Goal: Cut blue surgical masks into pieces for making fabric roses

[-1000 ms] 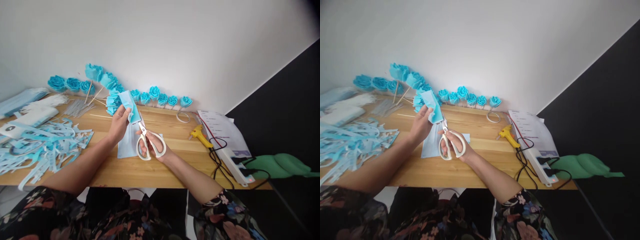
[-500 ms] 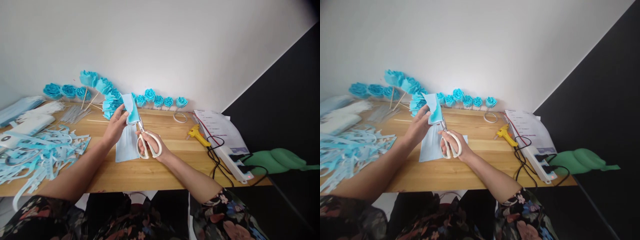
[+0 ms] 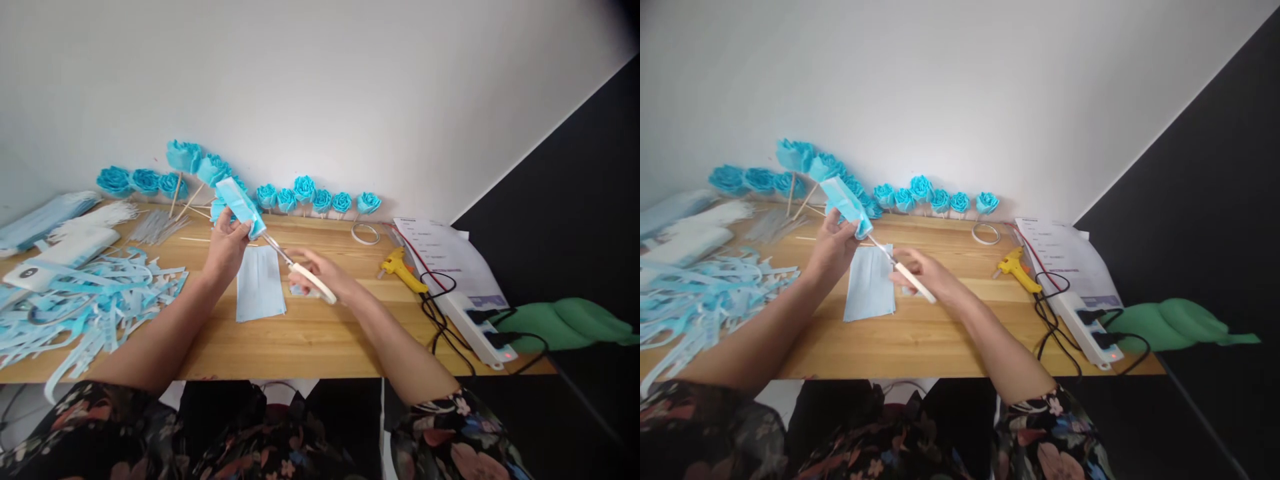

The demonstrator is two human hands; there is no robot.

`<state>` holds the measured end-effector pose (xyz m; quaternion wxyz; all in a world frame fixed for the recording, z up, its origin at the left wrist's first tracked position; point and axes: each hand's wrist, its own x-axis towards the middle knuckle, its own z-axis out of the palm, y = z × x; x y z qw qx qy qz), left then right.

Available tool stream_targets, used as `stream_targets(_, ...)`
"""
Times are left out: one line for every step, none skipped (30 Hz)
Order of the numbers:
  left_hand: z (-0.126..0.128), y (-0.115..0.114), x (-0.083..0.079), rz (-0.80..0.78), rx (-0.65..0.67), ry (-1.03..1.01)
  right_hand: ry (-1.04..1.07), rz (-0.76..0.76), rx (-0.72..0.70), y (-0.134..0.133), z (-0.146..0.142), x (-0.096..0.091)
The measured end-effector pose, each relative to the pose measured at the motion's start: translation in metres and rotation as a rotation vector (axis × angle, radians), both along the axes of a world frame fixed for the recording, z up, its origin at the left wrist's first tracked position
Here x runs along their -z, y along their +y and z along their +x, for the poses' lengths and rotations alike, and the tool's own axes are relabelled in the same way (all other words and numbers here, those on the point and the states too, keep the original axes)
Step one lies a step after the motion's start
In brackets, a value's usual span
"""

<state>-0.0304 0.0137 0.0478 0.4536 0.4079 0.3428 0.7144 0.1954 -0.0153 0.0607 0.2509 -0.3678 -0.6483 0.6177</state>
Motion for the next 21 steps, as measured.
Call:
stream_targets(0.000,-0.001,-0.001,0.000,0.015,-0.006,-0.107,0.146,0.098,0.009,0.009,-0.002)
stream_targets(0.000,-0.002,-0.002,-0.005,0.048,-0.004,-0.249,0.306,0.222,0.018,0.018,-0.002)
stream_targets(0.002,-0.004,-0.003,-0.016,0.094,0.001,-0.408,0.450,0.338,0.027,0.028,-0.002)
stream_targets(0.005,-0.007,-0.004,-0.033,0.146,0.006,-0.569,0.557,0.408,0.035,0.037,0.000)
stream_targets(0.008,-0.010,-0.005,-0.052,0.201,0.012,-0.721,0.625,0.426,0.043,0.045,0.003)
stream_targets(0.011,-0.013,-0.006,-0.069,0.252,0.020,-0.844,0.662,0.413,0.049,0.053,0.005)
stream_targets(0.014,-0.017,-0.007,-0.081,0.298,0.028,-0.924,0.679,0.383,0.053,0.059,0.008)
stream_targets(0.017,-0.020,-0.007,-0.089,0.337,0.038,-0.967,0.681,0.352,0.055,0.063,0.010)
stream_targets(0.019,-0.022,-0.007,-0.092,0.370,0.047,-0.989,0.675,0.332,0.056,0.066,0.010)
stream_targets(0.021,-0.024,-0.007,-0.095,0.400,0.055,-0.989,0.668,0.333,0.054,0.066,0.010)
stream_targets(0.022,-0.026,-0.007,-0.098,0.425,0.062,-0.968,0.663,0.360,0.052,0.064,0.007)
stream_targets(0.024,-0.028,-0.007,-0.103,0.449,0.068,-0.922,0.657,0.404,0.048,0.061,0.004)
stream_targets(0.025,-0.029,-0.007,-0.112,0.472,0.076,-0.836,0.646,0.452,0.043,0.055,0.000)
stream_targets(0.026,-0.031,-0.007,-0.123,0.492,0.085,-0.697,0.620,0.493,0.037,0.049,-0.004)
stream_targets(0.027,-0.032,-0.007,-0.135,0.515,0.098,-0.510,0.566,0.492,0.032,0.041,-0.006)
stream_targets(0.028,-0.034,-0.006,-0.146,0.539,0.113,-0.295,0.468,0.421,0.027,0.034,-0.008)
stream_targets(0.030,-0.035,-0.005,-0.153,0.564,0.128,-0.098,0.328,0.335,0.023,0.026,-0.009)
stream_targets(0.031,-0.036,-0.004,-0.160,0.591,0.142,0.044,0.209,0.274,0.020,0.019,-0.007)
stream_targets(0.032,-0.037,-0.003,-0.166,0.619,0.154,0.137,0.134,0.254,0.018,0.013,-0.005)
stream_targets(0.034,-0.037,-0.001,-0.171,0.641,0.166,0.188,0.089,0.257,0.017,0.009,-0.002)
stream_targets(0.035,-0.037,0.001,-0.175,0.653,0.174,0.202,0.080,0.282,0.016,0.006,0.001)
